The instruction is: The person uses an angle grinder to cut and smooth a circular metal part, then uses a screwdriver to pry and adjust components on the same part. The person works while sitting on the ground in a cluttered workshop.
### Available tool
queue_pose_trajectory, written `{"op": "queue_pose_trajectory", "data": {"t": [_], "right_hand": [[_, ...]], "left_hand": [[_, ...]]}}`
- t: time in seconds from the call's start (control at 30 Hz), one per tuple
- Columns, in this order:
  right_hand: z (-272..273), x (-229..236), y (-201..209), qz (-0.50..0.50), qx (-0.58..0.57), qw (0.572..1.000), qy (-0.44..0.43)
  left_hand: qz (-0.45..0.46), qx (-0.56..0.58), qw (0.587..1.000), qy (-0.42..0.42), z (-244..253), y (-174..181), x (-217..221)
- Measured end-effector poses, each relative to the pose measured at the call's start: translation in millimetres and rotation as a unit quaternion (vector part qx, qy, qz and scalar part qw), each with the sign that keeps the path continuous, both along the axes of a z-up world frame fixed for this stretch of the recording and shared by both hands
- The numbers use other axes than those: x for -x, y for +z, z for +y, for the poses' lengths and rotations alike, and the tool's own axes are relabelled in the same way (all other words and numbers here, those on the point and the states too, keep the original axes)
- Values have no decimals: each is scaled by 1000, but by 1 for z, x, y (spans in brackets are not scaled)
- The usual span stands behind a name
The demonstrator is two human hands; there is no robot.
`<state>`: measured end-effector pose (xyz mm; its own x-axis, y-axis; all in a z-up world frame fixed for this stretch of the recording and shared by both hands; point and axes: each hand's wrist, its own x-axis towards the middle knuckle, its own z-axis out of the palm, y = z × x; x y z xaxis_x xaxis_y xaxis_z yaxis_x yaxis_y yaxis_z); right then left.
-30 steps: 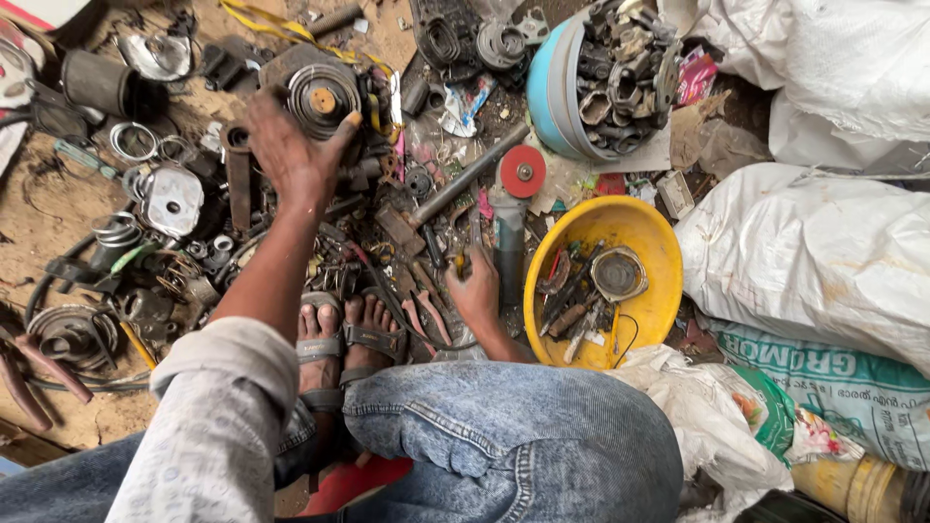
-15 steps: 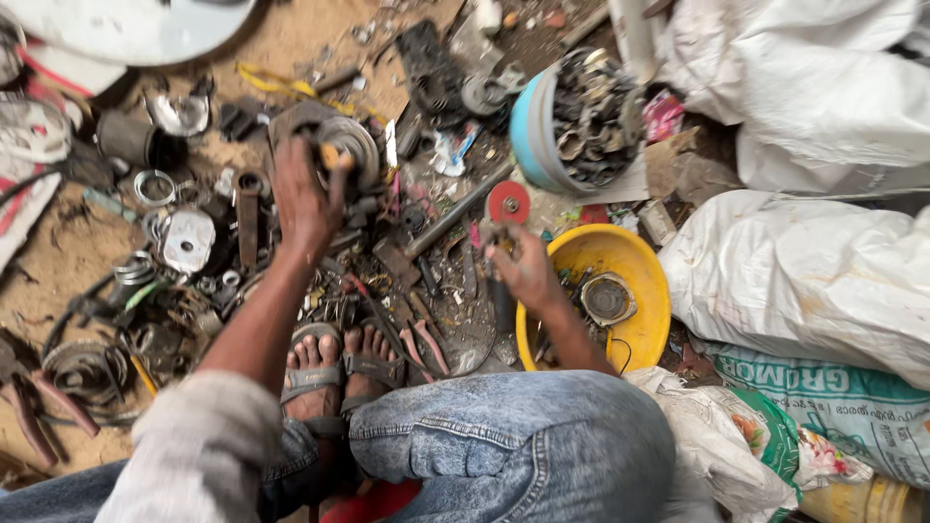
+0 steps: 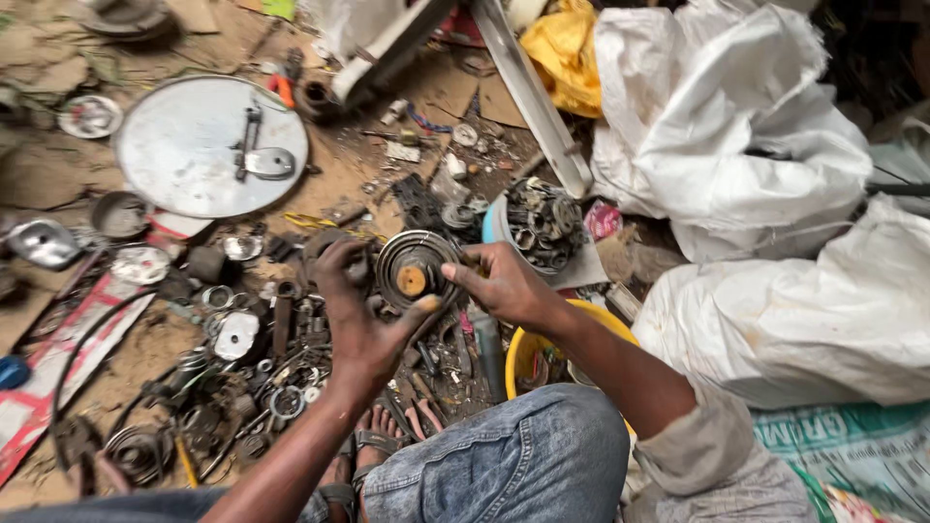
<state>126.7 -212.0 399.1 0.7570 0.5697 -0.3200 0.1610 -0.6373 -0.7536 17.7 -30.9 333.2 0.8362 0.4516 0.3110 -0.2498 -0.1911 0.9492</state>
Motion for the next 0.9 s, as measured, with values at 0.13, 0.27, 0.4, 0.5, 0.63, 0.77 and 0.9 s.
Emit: {"op": "queue_pose_trajectory", "data": {"t": [0.13,0.27,0.4,0.5,0.63,0.77,0.9], "right_hand": [[19,24,18,19,-97,990,105],[37,49,21,48,-63,985,152],[31,62,34,-160,-67,955,240],[23,82,33,-140,25,960,239],[20,94,22,-186,-12,953,240],[26,86,13,-233,-32,932,275],[28,80,11,-238,2,927,291]], "left_hand": [[133,280,948,-72,14,23,40],[138,440,885,-66,20,39,78],[215,415,884,-4,34,51,103],[240,383,892,-2,42,50,110],[269,333,904,0,47,39,112],[290,309,906,3,43,26,108],[310,311,898,7,40,18,107]]}}
